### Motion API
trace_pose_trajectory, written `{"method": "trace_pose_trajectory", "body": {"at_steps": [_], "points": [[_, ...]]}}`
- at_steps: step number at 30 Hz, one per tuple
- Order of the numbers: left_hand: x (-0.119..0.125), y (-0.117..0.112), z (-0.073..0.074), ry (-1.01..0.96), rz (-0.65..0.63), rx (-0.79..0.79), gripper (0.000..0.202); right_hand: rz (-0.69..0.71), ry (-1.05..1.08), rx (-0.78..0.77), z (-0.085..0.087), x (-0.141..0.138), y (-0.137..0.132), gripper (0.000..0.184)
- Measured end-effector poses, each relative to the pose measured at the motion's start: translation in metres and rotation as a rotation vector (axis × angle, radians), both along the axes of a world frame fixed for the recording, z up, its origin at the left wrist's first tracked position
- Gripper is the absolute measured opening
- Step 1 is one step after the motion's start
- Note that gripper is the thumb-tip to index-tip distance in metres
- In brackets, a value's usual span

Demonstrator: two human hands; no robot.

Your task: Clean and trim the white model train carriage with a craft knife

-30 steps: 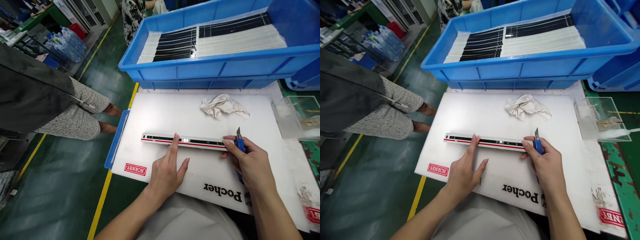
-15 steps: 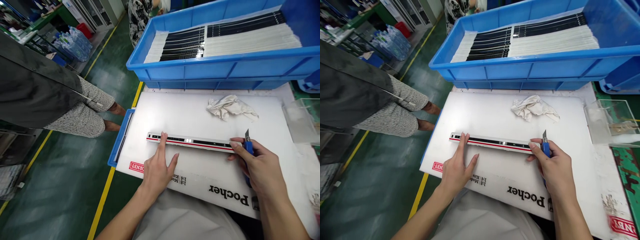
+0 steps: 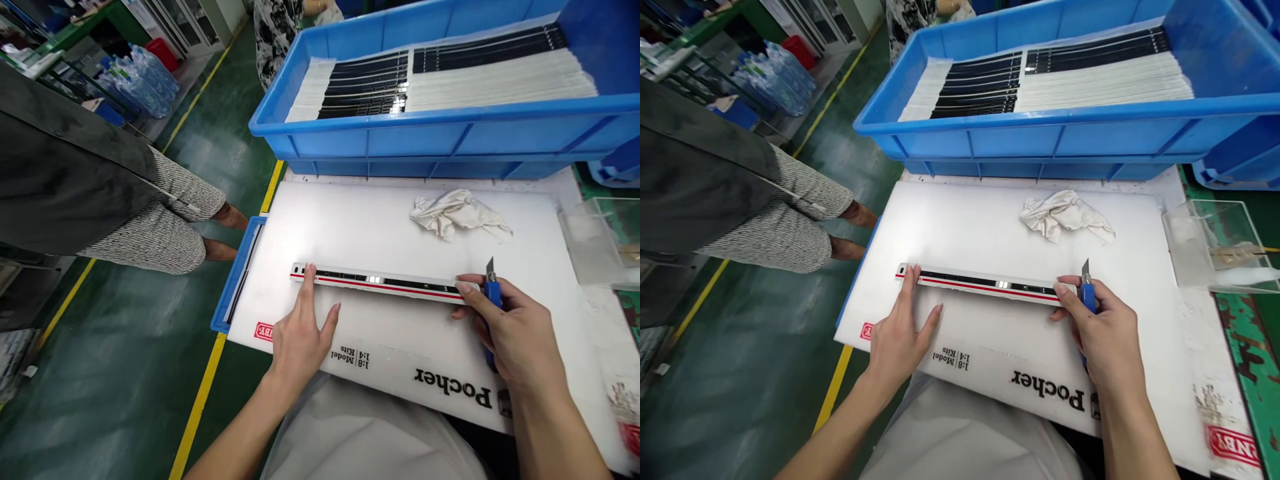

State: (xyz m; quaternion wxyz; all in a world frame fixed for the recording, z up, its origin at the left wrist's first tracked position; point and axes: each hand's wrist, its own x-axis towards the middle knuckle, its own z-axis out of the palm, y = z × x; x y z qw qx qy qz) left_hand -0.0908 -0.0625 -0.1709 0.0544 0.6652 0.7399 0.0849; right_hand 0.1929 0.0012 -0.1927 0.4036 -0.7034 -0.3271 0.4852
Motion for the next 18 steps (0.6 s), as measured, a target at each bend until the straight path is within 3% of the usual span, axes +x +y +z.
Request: {"method": "trace_pose_trajectory", "body": {"at_steps": [6, 14, 18], "points": [[-0.005, 0.0, 0.001, 0.045, 0.096, -0.021, 0.077, 0.006, 0.007, -0.004, 0.0, 0.001, 0.0, 0.061], [-0.003, 0.004, 0.012, 0.123, 0.063, -0.082, 0.075, 0.019, -0.004, 0.002, 0.001, 0.0, 0.0, 0.06], [-0.005, 0.013, 0.02, 0.064, 0.014, 0.036, 0.063, 0.055, -0.029, 0.014, -0.002, 0.0, 0.001, 0.059]]}}
